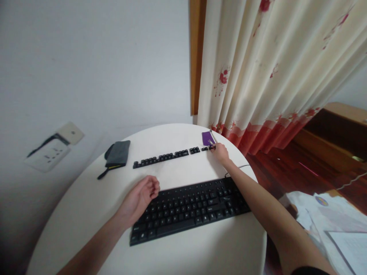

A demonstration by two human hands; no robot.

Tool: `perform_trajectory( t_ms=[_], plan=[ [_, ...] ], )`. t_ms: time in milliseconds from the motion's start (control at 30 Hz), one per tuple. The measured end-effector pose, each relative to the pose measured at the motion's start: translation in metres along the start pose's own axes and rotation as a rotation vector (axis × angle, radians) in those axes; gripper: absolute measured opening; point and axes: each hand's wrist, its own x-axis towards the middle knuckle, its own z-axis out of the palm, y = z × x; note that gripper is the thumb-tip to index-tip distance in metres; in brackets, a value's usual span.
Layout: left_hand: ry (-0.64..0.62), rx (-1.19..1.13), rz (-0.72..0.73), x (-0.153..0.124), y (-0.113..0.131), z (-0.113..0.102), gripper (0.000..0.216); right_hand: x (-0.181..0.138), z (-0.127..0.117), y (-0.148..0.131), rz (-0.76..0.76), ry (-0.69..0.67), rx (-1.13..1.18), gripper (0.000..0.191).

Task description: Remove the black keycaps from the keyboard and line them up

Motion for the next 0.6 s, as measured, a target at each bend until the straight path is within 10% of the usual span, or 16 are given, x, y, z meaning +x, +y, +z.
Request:
perform_trajectory(
  t_ms=[600],
  plan=[
    [0.012,-0.014,-0.018,-0.0009,0.0020,0.0025,0.025,0.0015,0.0024,-0.0031,-0.030,-0.004,0.013,0.022]
  ],
)
